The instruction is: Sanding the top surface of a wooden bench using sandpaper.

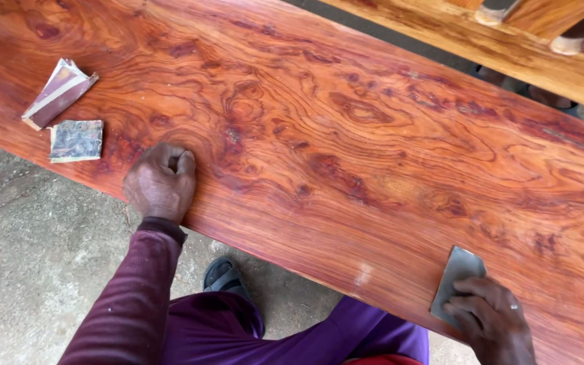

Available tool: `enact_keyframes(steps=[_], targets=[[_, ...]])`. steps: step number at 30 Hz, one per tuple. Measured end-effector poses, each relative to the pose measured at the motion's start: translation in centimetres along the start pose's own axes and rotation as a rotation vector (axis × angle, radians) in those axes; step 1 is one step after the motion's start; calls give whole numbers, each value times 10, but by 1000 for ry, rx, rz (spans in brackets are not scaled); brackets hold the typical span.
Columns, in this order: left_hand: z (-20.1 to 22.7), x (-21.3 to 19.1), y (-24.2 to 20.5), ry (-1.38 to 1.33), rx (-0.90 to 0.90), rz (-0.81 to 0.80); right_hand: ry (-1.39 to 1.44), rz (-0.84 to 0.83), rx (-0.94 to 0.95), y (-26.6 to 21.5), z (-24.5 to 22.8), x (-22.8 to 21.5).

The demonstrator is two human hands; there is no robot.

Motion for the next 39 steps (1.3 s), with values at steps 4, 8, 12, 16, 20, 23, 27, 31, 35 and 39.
enact_keyframes(steps=[4,8,12,16,20,23,27,31,35,39], targets=[[-1,3,3,-14,23,9,39,-25,-84,72,-40,31],[-2,1,2,-24,-14,-23,131,-80,-446,171,-100,108],[-4,1,3,5,-22,-36,56,-107,-519,266,-171,177],[-12,5,-1,-9,-18,11,96,-148,-349,285,-179,200],[-15,13,-4,13,81,71,120,-36,-355,223,-109,135],[-17,16,-4,48,109,69,807,64,64,146,17,68],[-18,20,-3,107,118,57,101,88,168,48,109,-72],[-16,21,-1,28,83,-17,-64,59,214,61,109,-73],[-16,17,-3,51,77,-15,-12,-45,-24,175,62,-6],[-6,7,-1,19,53,-11,54,-109,-260,304,-2,96]])
Point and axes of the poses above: each hand's wrist, its own y-axis towards the middle knuckle, its own x-axis out of the palm, z = x × y, the point moved 3 cm from there along y, towards the middle knuckle, and after that the axes turned 12 degrees about y, right-handed, at the moved point
